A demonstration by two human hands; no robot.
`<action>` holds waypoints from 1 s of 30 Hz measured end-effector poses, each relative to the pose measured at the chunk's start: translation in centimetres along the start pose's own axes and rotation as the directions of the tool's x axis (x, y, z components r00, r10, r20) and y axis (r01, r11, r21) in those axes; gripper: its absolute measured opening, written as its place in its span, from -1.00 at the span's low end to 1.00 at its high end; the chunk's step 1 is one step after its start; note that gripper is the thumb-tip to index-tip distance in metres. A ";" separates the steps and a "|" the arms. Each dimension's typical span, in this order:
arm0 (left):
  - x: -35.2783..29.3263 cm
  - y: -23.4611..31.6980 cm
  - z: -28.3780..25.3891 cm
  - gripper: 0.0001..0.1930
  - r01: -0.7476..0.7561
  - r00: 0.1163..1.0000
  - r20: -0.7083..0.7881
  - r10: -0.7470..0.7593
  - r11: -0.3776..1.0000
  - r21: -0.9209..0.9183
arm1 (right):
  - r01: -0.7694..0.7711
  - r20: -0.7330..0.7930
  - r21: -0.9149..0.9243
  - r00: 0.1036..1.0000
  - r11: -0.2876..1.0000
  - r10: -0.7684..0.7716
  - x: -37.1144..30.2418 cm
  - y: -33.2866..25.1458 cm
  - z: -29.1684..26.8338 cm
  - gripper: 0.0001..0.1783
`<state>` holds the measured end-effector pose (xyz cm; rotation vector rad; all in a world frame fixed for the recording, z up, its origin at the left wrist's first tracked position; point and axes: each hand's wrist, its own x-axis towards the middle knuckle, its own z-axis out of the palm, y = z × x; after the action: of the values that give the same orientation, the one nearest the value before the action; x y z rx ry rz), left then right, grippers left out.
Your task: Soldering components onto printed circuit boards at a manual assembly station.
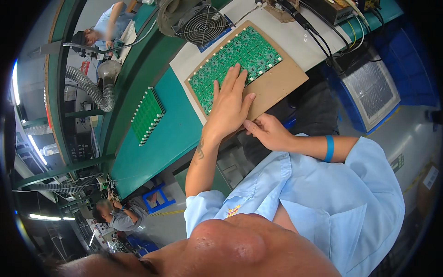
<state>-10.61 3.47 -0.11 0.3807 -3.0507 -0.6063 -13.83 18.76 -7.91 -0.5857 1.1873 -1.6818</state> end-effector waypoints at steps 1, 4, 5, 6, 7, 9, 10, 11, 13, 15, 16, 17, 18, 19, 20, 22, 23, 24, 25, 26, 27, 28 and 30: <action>-0.1 -0.2 0.0 -0.44 -0.007 1.000 -0.006 0.008 1.000 0.010 | -0.055 0.046 -0.086 0.997 0.995 0.059 0.1 -0.1 -0.3 -0.77; 0.1 -0.5 0.0 -0.44 -0.021 1.000 0.006 0.021 1.000 0.011 | -0.074 0.084 -0.165 0.992 0.984 0.089 0.7 -0.2 -1.0 -0.70; 0.1 -0.6 -0.1 -0.44 -0.028 1.000 0.010 0.028 1.000 0.015 | -0.078 0.105 -0.204 0.989 0.976 0.101 0.9 -0.2 -1.1 -0.66; 0.2 -0.8 -0.1 -0.44 -0.035 0.999 0.014 0.035 0.999 0.019 | -0.081 0.125 -0.243 0.986 0.967 0.114 1.0 -0.3 -1.3 -0.62; 0.2 -0.9 -0.1 -0.44 -0.033 0.999 0.017 0.033 0.999 0.018 | -0.085 0.124 -0.241 0.985 0.967 0.117 1.2 -0.3 -1.2 -0.62; 0.3 -1.3 -0.2 -0.42 -0.044 0.999 0.010 0.043 0.999 0.027 | -0.110 0.125 -0.197 0.983 0.974 0.136 1.5 -0.9 -0.9 -0.61; 0.3 -1.5 -0.2 -0.41 -0.049 0.999 0.006 0.049 0.998 0.032 | -0.122 0.125 -0.175 0.982 0.977 0.145 1.7 -1.2 -0.7 -0.61; 0.4 -1.7 -0.3 -0.40 -0.055 0.998 0.001 0.055 0.998 0.037 | -0.134 0.125 -0.153 0.980 0.979 0.153 1.8 -1.3 -0.6 -0.60; 0.4 -2.0 -0.4 -0.40 -0.061 0.998 0.006 0.061 0.998 0.033 | -0.142 0.129 -0.138 0.979 0.980 0.160 2.1 -1.0 -0.5 -0.60; 0.5 -2.2 -0.6 -0.40 -0.074 0.997 0.013 0.074 0.997 0.027 | -0.156 0.135 -0.112 0.976 0.981 0.170 2.2 -0.5 -0.5 -0.60; 0.5 -2.1 -0.6 -0.40 -0.083 0.996 0.016 0.082 0.996 0.022 | -0.163 0.137 -0.099 0.975 0.982 0.175 2.2 -0.5 -0.6 -0.60; 0.6 -2.2 -0.6 -0.40 -0.088 0.996 0.014 0.088 0.996 0.018 | -0.162 0.132 -0.104 0.976 0.981 0.175 2.2 -0.8 -0.7 -0.60; 0.6 -2.3 -0.5 -0.40 -0.097 0.995 0.010 0.096 0.995 0.020 | -0.196 0.189 -0.161 0.956 0.967 0.225 2.2 -1.5 -1.1 -0.60; 0.5 -2.2 -0.6 -0.39 -0.100 0.995 0.005 0.100 0.995 0.021 | -0.227 0.247 -0.222 0.928 0.948 0.280 2.0 -2.6 -1.4 -0.59; 0.3 -2.2 -0.5 -0.39 -0.103 0.995 0.000 0.104 0.994 0.021 | -0.255 0.298 -0.283 0.893 0.925 0.338 1.8 -3.8 -1.9 -0.59; 0.0 -2.3 -0.3 -0.39 -0.096 0.995 -0.011 0.096 0.995 0.008 | -0.260 0.347 -0.351 0.857 0.900 0.382 1.5 -6.5 -3.1 -0.59; 0.0 -2.5 -0.2 -0.39 -0.115 0.993 -0.042 0.114 0.993 -0.013 | -0.255 0.269 -0.357 0.893 0.898 0.361 1.5 -7.6 -3.9 -0.63; 0.1 -2.7 0.0 -0.38 -0.128 0.989 -0.073 0.125 0.991 -0.034 | -0.248 0.144 -0.237 0.947 0.939 0.287 1.8 -8.2 -5.1 -0.71; -0.2 -2.8 -0.2 -0.38 -0.127 0.987 -0.105 0.121 0.991 -0.050 | -0.223 0.019 -0.117 0.974 0.968 0.226 2.1 -8.7 -6.1 -0.76; -0.5 -2.9 -0.3 -0.37 -0.119 0.985 -0.135 0.109 0.991 -0.065 | -0.142 -0.152 0.007 0.978 0.990 0.141 2.8 -8.9 -7.8 -0.71; -1.1 -3.0 -0.6 -0.39 -0.125 0.961 -0.257 0.101 0.989 -0.080 | -0.004 -0.274 0.085 0.961 0.996 0.027 3.8 -9.5 -8.2 -0.63; -1.4 -3.2 -0.6 -0.40 -0.143 0.922 -0.375 0.099 0.986 -0.090 | 0.218 -0.197 0.232 0.965 0.948 -0.174 5.0 -8.7 -10.2 -0.57; -2.9 -2.9 0.3 -0.53 -0.165 0.818 -0.574 0.030 0.969 -0.186 | 0.268 -0.260 0.563 0.955 0.782 -0.140 7.2 -9.2 -11.9 -0.47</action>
<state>-7.11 1.69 -1.37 0.3206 -2.3815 -0.6794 -30.29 18.16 -5.53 -0.1464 0.6702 -2.2143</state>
